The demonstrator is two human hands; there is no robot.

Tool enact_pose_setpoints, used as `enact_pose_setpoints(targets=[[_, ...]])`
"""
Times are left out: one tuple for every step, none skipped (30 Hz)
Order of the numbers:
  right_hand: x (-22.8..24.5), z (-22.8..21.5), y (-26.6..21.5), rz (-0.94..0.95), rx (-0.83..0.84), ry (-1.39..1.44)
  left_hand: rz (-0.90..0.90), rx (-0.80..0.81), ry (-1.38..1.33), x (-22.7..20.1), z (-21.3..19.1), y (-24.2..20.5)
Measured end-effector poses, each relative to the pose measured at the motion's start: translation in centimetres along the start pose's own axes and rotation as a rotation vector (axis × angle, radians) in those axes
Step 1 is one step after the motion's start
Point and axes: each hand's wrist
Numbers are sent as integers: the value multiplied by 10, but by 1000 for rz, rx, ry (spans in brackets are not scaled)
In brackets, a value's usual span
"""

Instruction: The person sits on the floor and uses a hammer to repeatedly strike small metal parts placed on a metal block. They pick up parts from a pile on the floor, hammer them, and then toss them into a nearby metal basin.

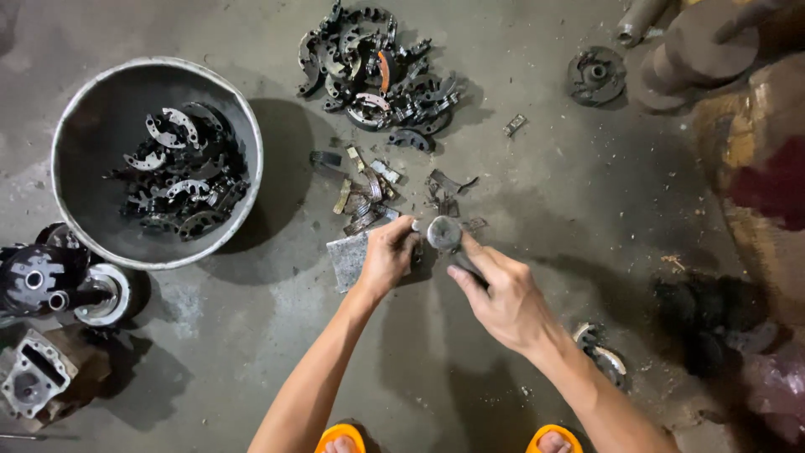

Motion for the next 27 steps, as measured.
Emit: enact_pose_setpoints(targets=[[2, 1, -1, 3, -8, 14, 4, -2, 1, 1, 0, -2], [4, 2, -1, 6, -17, 28, 8, -4, 2, 3, 0, -5], [5, 3, -1, 6, -12, 31, 3, -6, 3, -1, -1, -5], [7, 4, -1, 5, -26, 26, 16, -17, -7, -5, -3, -6], [8, 4, -1, 3, -46, 19, 34, -25, -16, -10, -4, -5], [10, 4, -1, 4, -48, 20, 35, -24, -15, -8, -3, -8], [11, 3, 1, -33, -5, -66, 25, -28, -2, -6, -2, -8], [12, 2, 3, -68, 38, -153, 16, -33, 12, -5, 0, -8], [12, 0, 3, -69, 34, -155, 20, -32, 12, 4, 4, -10], [12, 0, 3, -19, 32, -89, 7, -24, 13, 14, 9, -12], [12, 0, 0, 37, 38, -18, -16, -15, 14, 25, 14, -20], [17, -3, -3, 43, 41, -16, -22, -12, 14, 22, 11, -21], [20, -8, -4, 4, -21, -19, -10, -19, 56, 19, 9, -18], [23, -13, -5, -34, -84, -22, 1, -25, 98, 15, 7, -14], [19, -12, -8, -27, -77, -24, -7, -23, 93, 10, 5, -12], [15, -12, -10, 26, -87, 19, -25, -23, 74, 5, 2, -9], [11, -12, -11, 73, -108, 60, -31, -25, 60, -1, -2, -2], [6, -13, -12, 72, -110, 58, -28, -24, 59, -15, -5, 2], [2, -13, -14, 110, -128, 53, -61, -75, 10, -29, -10, 4], [-2, -12, -17, 147, -145, 48, -95, -126, -39, -42, -14, 6], [-11, -6, -17, 150, -146, 46, -95, -123, -40, -35, -16, 4], [-20, 0, -17, 151, -180, -27, -112, -166, -40, -28, -17, 1], [-29, 6, -17, 147, -212, -102, -128, -214, -42, -21, -19, -1], [-57, 16, -25, 147, -210, -105, -129, -215, -45, -23, -22, -5], [-85, 25, -31, 256, -160, -225, -149, -225, -40, -25, -26, -8], [-114, 34, -37, 365, -112, -345, -170, -234, -34, -27, -30, -11], [-125, 36, -41, 363, -114, -345, -168, -235, -34, -29, -34, -14]])
Point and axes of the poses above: each hand's wrist, its own y-axis towards the middle knuckle, its own z-axis out of the palm, x = y × z, and after that the axes turned 9 degrees about -z, right-handed
